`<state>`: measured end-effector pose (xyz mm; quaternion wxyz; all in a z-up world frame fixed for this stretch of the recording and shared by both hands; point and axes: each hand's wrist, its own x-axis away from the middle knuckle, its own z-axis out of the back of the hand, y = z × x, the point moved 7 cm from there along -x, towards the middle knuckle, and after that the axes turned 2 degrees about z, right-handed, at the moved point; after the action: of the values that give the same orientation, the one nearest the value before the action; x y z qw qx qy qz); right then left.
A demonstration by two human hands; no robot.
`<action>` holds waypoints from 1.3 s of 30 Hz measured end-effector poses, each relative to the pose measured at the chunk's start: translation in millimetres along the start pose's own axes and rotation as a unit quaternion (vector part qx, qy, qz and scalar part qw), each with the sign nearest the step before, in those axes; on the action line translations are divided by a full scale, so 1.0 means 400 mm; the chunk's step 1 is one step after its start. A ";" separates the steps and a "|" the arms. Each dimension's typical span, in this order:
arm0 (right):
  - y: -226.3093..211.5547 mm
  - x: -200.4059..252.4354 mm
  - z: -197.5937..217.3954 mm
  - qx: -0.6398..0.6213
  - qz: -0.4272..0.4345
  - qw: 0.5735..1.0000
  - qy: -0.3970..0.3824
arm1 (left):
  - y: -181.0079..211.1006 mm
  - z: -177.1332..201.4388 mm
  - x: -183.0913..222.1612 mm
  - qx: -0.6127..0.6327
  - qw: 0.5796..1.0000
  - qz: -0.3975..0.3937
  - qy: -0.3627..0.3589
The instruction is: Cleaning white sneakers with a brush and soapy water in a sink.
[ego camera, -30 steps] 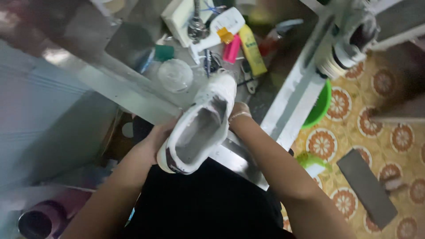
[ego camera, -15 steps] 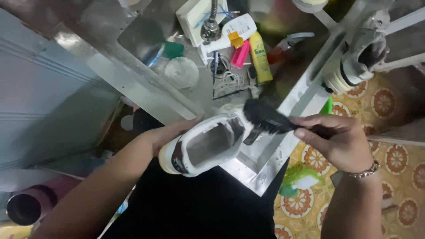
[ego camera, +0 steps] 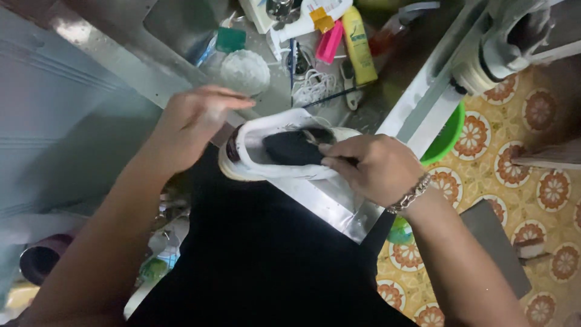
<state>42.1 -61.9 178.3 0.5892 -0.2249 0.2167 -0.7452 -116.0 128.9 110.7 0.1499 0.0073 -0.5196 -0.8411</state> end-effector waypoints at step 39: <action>-0.015 0.104 -0.075 0.100 0.050 0.993 -0.020 | -0.148 -0.158 0.054 -0.047 0.991 -0.058 0.114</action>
<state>11.2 -99.3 160.9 0.6497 -0.1686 0.1399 -0.7280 -140.4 92.6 33.0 0.1593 0.1255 -0.4576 -0.8657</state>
